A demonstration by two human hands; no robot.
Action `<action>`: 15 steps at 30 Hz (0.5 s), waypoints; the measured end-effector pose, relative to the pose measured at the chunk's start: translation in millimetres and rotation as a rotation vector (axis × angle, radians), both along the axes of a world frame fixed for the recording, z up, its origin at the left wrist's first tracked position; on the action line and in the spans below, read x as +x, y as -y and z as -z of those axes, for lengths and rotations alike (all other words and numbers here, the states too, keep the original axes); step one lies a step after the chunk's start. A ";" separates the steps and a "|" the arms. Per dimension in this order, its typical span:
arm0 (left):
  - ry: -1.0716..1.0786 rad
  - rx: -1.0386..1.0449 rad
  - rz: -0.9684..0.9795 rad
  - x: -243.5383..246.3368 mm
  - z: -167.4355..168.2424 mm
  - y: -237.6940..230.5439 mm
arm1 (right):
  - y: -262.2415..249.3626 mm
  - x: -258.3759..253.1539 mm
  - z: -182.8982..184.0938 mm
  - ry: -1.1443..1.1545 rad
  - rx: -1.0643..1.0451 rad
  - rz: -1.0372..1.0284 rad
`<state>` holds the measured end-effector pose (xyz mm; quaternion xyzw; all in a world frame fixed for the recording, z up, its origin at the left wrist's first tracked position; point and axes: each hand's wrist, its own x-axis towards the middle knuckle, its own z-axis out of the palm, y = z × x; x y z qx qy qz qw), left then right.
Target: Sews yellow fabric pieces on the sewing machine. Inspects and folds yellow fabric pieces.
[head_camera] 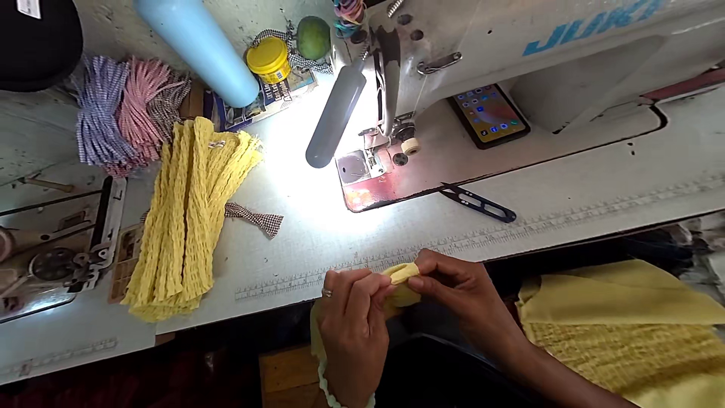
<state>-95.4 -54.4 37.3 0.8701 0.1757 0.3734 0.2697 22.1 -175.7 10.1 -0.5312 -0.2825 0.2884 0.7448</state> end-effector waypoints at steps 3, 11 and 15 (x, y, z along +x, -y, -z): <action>0.041 -0.112 0.030 0.9 2.4 -0.9 | -6.7 -0.3 -0.6 0.125 -0.013 0.050; 0.064 -0.244 0.114 -2.6 0.4 -1.1 | -11.7 21.8 -0.2 0.587 0.052 -0.011; 0.067 -0.188 0.069 -3.9 5.2 0.8 | -12.1 16.7 -2.4 0.751 0.015 0.060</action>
